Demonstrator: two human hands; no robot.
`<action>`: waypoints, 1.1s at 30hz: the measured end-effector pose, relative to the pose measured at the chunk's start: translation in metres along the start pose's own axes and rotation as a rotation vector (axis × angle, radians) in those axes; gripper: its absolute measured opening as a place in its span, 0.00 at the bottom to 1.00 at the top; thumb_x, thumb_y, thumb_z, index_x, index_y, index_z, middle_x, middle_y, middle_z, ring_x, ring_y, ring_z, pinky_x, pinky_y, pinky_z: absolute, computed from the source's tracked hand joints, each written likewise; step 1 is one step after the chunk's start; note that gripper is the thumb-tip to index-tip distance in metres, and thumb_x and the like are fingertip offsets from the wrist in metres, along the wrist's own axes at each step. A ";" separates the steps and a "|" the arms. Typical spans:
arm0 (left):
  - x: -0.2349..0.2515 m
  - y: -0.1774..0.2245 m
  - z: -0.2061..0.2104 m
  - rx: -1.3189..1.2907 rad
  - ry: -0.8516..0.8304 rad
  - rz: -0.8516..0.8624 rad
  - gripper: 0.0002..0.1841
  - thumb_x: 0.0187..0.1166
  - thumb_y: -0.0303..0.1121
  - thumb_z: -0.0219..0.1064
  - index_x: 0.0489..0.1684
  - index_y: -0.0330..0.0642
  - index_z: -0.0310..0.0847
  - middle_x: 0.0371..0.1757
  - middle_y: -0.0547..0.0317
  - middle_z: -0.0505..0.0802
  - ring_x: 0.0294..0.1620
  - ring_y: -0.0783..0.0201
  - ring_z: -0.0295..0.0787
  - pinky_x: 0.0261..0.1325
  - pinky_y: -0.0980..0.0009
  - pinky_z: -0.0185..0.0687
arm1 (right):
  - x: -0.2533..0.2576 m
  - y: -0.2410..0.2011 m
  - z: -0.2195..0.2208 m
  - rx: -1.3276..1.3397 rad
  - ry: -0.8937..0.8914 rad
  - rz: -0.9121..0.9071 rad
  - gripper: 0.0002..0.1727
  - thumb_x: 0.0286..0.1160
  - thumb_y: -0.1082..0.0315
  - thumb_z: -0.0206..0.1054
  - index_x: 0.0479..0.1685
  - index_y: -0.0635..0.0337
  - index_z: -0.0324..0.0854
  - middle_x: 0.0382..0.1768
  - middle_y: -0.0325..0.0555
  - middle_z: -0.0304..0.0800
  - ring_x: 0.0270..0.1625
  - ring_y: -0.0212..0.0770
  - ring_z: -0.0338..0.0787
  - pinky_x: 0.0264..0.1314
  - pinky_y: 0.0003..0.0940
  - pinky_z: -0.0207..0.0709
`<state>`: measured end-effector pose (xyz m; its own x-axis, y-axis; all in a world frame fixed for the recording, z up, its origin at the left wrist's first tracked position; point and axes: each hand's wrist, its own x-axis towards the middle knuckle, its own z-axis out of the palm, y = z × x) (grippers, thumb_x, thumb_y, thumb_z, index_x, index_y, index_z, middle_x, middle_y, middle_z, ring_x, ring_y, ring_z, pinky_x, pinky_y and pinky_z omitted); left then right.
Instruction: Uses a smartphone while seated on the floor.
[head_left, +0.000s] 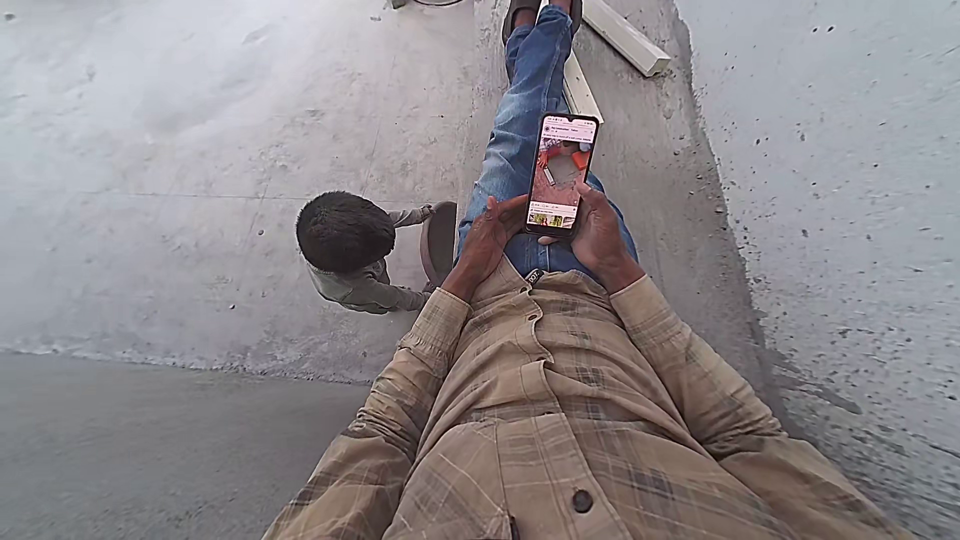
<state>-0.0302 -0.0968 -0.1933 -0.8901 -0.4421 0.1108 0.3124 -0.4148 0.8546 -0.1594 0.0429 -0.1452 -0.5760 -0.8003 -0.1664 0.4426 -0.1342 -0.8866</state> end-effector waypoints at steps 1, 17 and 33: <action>0.000 -0.001 -0.001 0.002 -0.008 0.004 0.36 0.93 0.50 0.26 0.72 0.32 0.75 0.67 0.49 0.89 0.69 0.61 0.86 0.78 0.62 0.75 | 0.000 0.000 0.000 -0.004 -0.003 0.001 0.25 0.91 0.47 0.42 0.79 0.45 0.65 0.63 0.44 0.88 0.55 0.44 0.93 0.36 0.44 0.92; 0.000 -0.001 -0.001 -0.003 0.005 -0.020 0.36 0.93 0.51 0.27 0.71 0.33 0.76 0.67 0.50 0.89 0.69 0.62 0.86 0.78 0.63 0.76 | -0.002 -0.001 0.000 -0.018 0.010 0.008 0.26 0.92 0.46 0.40 0.77 0.46 0.68 0.61 0.44 0.88 0.54 0.44 0.94 0.36 0.45 0.92; 0.000 0.000 0.000 0.005 0.005 -0.017 0.35 0.94 0.51 0.27 0.71 0.34 0.76 0.67 0.51 0.89 0.69 0.62 0.86 0.79 0.63 0.75 | -0.003 -0.002 0.001 -0.019 -0.002 0.011 0.25 0.92 0.47 0.38 0.77 0.44 0.68 0.61 0.43 0.89 0.53 0.44 0.94 0.36 0.44 0.92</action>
<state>-0.0297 -0.0967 -0.1935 -0.8937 -0.4388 0.0939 0.2956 -0.4181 0.8589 -0.1579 0.0449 -0.1427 -0.5697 -0.8028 -0.1758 0.4362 -0.1140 -0.8926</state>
